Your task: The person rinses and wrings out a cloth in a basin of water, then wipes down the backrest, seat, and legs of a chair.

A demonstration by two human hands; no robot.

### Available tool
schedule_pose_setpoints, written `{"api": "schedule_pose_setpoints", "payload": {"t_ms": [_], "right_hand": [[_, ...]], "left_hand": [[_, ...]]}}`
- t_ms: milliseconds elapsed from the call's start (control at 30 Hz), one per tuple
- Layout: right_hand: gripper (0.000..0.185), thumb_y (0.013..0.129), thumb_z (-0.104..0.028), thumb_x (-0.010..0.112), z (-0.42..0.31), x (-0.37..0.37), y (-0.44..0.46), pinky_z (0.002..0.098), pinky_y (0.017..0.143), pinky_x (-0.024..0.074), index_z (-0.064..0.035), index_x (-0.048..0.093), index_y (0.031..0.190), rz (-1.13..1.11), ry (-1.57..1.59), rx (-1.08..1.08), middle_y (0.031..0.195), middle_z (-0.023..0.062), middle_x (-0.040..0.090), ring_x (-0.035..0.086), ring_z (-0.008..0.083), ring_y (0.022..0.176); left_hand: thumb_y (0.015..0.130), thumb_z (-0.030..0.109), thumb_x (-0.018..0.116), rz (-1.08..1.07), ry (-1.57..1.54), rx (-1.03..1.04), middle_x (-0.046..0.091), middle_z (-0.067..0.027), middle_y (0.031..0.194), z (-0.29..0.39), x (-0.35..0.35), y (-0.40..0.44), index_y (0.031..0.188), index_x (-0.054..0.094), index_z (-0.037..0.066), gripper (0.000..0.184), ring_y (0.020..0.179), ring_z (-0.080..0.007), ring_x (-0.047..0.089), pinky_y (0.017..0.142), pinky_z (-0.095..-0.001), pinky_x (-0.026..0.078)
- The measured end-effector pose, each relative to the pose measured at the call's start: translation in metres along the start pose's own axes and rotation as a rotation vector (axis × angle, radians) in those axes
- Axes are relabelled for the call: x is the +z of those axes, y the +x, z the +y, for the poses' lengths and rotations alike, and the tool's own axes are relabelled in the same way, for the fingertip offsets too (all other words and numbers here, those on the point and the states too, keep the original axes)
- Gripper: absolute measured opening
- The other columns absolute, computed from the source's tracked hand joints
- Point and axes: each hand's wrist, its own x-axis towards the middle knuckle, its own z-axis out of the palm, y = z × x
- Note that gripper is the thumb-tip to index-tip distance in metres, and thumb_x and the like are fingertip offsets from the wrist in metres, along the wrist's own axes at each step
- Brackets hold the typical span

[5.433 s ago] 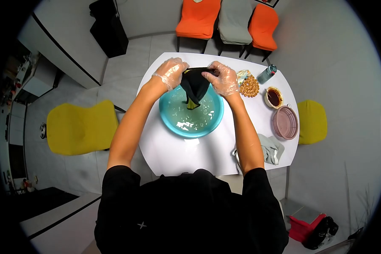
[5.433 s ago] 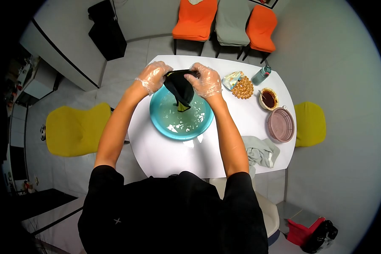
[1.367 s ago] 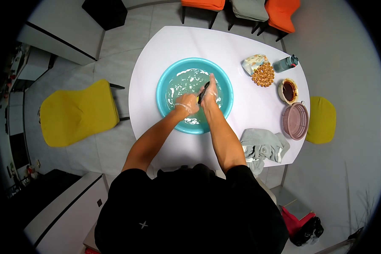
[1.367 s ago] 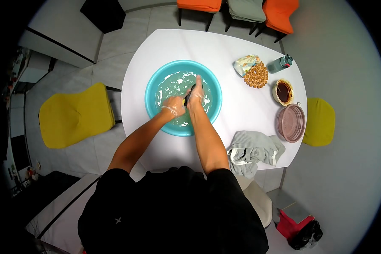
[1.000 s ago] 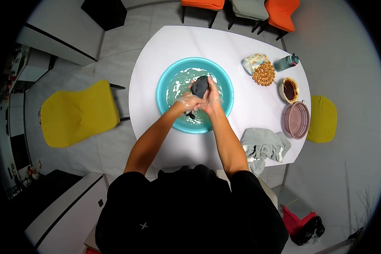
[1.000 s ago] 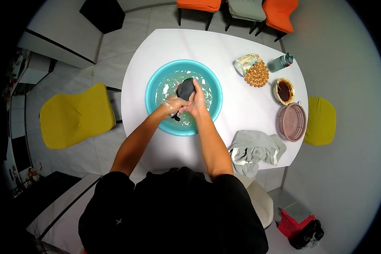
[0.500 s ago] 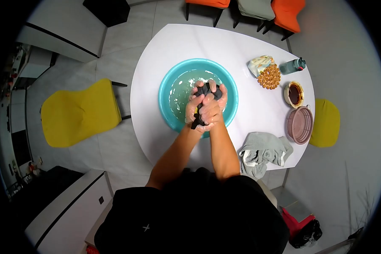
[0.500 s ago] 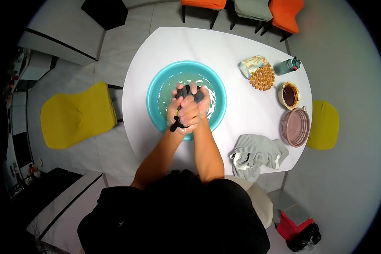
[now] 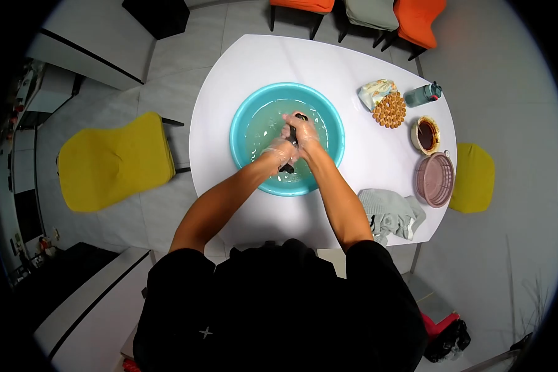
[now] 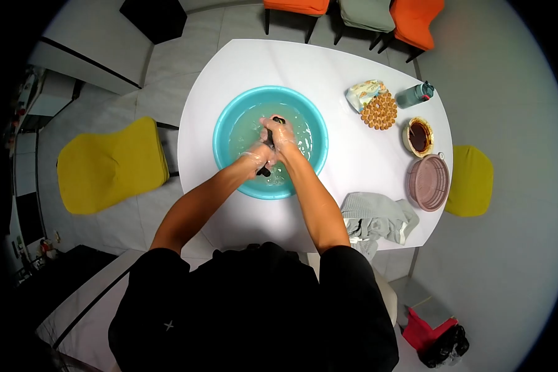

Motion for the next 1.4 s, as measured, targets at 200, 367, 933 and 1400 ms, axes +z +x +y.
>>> {"api": "schedule_pose_setpoints", "payload": {"t_ms": [200, 367, 933, 1400], "right_hand": [[0.017, 0.084, -0.009, 0.067, 0.012, -0.007, 0.026, 0.0353, 0.045, 0.0401, -0.0070, 0.054, 0.074, 0.320, -0.048, 0.041, 0.062, 0.0063, 0.049, 0.046, 0.0191, 0.049], [0.010, 0.081, -0.005, 0.065, 0.022, -0.023, 0.038, 0.0394, 0.045, 0.0417, 0.0040, 0.062, 0.077, 0.336, -0.352, 0.129, 0.062, 0.0132, 0.057, 0.051, 0.0225, 0.047], [0.036, 0.084, -0.043, 0.072, -0.002, -0.008, -0.005, 0.0443, 0.067, 0.0530, -0.0135, 0.053, 0.078, 0.176, 0.576, 0.099, 0.073, 0.0105, 0.057, 0.057, 0.0263, 0.067], [0.035, 0.083, -0.035, 0.075, 0.008, -0.002, -0.023, 0.0467, 0.069, 0.0561, -0.0040, 0.061, 0.094, 0.091, 0.539, 0.148, 0.090, 0.0131, 0.067, 0.065, 0.0309, 0.074]], "left_hand": [[0.083, 0.024, 0.061, 0.292, 1.036, 0.069, 0.071, -0.0226, 0.107, 0.031, 0.007, -0.018, 0.107, 0.073, 0.004, 0.032, 0.099, -0.0352, 0.070, 0.088, -0.0422, 0.055], [0.081, 0.020, 0.060, 0.164, 1.559, 0.277, 0.072, -0.0210, 0.103, 0.026, -0.002, -0.020, 0.104, 0.072, 0.004, 0.031, 0.096, -0.0369, 0.070, 0.086, -0.0440, 0.056], [0.077, 0.021, 0.072, 0.528, 1.036, 1.175, 0.060, -0.0093, 0.121, 0.012, 0.011, -0.082, 0.118, 0.062, 0.009, 0.044, 0.118, -0.0325, 0.053, 0.101, -0.0508, 0.036], [0.085, 0.012, 0.061, 0.197, 1.523, 0.914, 0.064, -0.0155, 0.084, 0.025, 0.018, -0.080, 0.090, 0.058, 0.002, 0.012, 0.086, -0.0344, 0.064, 0.071, -0.0476, 0.053]]}}
